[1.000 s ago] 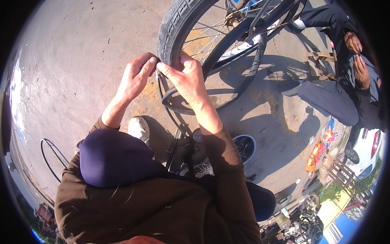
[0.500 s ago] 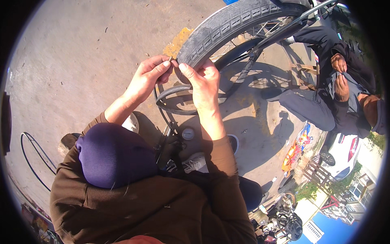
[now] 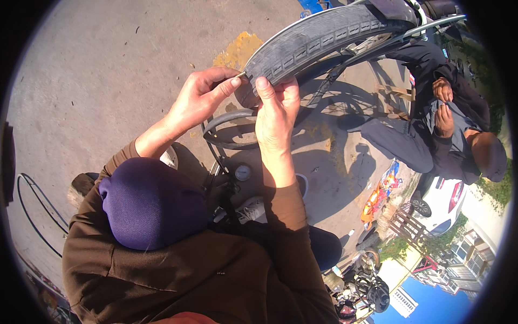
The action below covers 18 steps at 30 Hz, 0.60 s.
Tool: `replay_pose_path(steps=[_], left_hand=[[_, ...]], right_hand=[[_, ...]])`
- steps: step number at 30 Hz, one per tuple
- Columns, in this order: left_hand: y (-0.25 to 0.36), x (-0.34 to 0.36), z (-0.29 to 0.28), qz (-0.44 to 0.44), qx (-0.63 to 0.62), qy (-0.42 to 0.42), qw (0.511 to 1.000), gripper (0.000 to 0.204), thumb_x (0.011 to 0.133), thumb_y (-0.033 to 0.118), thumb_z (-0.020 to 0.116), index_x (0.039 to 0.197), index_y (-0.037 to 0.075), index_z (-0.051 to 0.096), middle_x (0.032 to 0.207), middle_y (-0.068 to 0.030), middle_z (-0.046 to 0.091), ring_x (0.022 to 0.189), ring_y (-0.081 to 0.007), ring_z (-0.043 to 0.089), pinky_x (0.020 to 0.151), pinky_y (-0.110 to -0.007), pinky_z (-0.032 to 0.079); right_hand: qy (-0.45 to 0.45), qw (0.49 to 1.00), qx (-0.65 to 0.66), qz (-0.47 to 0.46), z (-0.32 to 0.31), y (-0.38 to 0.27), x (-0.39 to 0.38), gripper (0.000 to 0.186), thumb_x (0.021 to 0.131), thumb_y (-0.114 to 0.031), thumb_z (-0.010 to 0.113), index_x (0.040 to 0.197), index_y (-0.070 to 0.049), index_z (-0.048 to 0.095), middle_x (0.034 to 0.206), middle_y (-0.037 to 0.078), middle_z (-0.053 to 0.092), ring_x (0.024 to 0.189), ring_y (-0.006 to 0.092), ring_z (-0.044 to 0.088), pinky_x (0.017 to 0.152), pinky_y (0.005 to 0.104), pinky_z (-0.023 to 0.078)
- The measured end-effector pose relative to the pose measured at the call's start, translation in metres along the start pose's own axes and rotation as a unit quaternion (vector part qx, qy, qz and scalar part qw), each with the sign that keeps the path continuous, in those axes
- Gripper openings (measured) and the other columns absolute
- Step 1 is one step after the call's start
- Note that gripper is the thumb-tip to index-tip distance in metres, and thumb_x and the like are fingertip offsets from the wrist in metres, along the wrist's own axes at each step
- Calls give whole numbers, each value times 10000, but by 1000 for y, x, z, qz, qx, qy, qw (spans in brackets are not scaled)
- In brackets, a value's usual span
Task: The person removes a bicycle tire from the rim using tire levers, then repeatedly inserts and removes the levers around the tire bead to detach it. The person works on the tire while squatting on the ground in an outdoor setting.
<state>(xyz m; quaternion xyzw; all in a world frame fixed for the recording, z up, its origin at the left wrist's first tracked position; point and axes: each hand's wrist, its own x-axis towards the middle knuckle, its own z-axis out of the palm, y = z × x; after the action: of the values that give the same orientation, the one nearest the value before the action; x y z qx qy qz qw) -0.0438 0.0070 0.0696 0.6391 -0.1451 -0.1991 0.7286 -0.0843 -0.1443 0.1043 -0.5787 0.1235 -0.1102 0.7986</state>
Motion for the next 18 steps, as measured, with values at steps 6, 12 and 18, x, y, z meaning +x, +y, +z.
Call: replay_pose_path(steps=[6,12,18], left_hand=[[-3,2,-2,36,14,0,999,303,988,260,593,1085,-13,683,900,-87,682,846,-141,606,762,-311,494],[-1,4,-1,44,29,9,999,273,962,230,629,1046,-22,689,879,-81,682,815,-138,620,746,-314,503],[-2,6,2,40,13,17,999,211,923,171,682,1019,-16,695,838,-56,687,766,-101,622,700,-290,515]], right_hand=[[-14,1000,1,-2,-2,0,4,307,926,-79,654,1198,-17,526,1123,60,593,1029,150,558,941,331,452],[-14,1000,9,13,0,-4,4,350,929,-84,646,1245,-17,512,1159,60,578,1069,163,540,968,357,437],[-32,999,10,16,-4,-4,5,354,933,-85,640,1254,-17,510,1168,64,575,1077,168,537,983,360,427]])
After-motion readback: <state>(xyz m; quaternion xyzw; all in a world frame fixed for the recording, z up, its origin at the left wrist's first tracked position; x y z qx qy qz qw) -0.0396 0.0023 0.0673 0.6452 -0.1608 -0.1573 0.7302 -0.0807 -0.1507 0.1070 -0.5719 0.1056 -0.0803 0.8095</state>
